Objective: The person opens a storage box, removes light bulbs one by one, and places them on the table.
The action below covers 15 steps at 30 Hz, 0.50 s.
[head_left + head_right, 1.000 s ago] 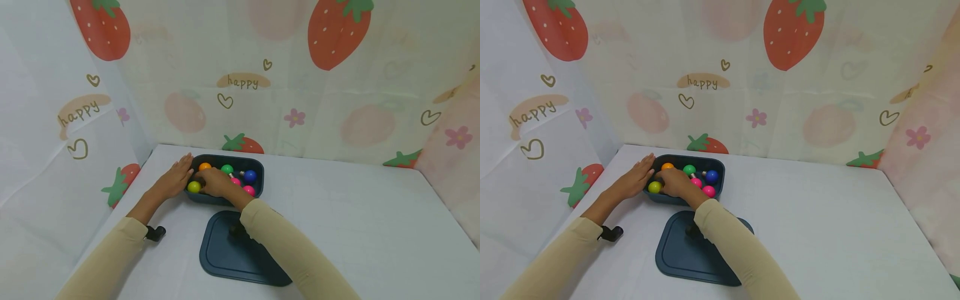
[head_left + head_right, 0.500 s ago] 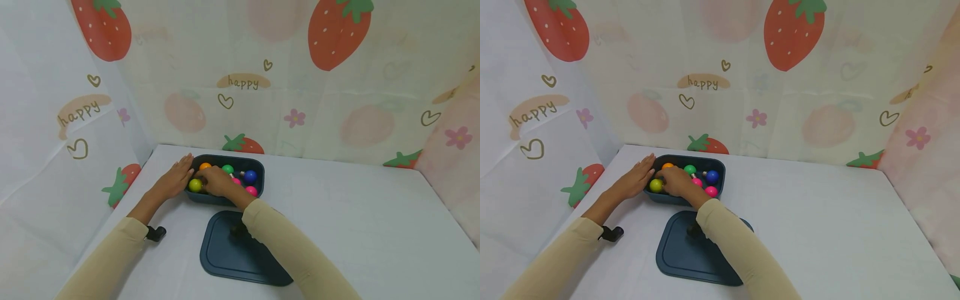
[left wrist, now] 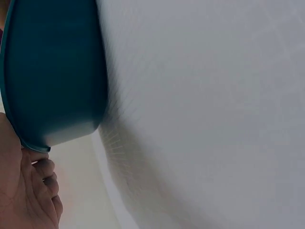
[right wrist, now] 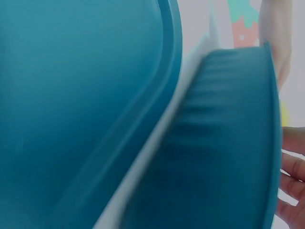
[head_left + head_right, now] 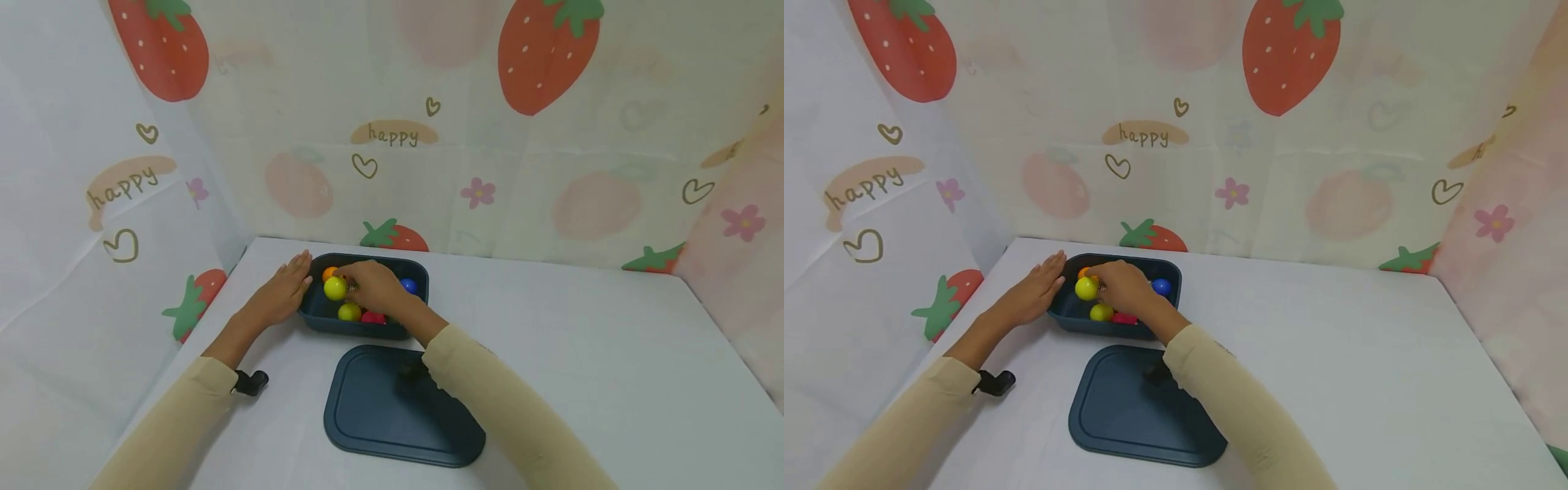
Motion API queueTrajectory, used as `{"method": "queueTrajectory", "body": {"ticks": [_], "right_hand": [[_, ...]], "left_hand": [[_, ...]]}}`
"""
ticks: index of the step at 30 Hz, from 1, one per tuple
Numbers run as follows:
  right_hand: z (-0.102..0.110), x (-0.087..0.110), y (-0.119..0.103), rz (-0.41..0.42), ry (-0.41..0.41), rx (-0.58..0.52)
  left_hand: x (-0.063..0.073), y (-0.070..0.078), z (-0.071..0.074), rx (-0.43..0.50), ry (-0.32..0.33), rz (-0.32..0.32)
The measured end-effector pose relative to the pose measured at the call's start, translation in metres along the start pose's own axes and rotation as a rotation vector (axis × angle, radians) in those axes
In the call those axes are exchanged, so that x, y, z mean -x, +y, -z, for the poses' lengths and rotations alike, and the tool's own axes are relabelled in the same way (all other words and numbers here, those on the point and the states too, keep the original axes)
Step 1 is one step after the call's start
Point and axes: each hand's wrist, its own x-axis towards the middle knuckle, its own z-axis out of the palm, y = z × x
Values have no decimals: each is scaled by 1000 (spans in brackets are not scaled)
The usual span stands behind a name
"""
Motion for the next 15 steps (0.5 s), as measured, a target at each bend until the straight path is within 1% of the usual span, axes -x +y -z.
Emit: {"method": "queueTrajectory", "body": {"ticks": [5, 11, 15], "right_hand": [[15, 13, 13, 15, 49, -11], [31, 31, 22, 25, 122, -61], [37, 43, 25, 23, 152, -34]], "left_hand": [[-2, 1, 1, -2, -12, 0], [-2, 1, 1, 11, -26, 7], [0, 1, 1, 33, -26, 3]]}}
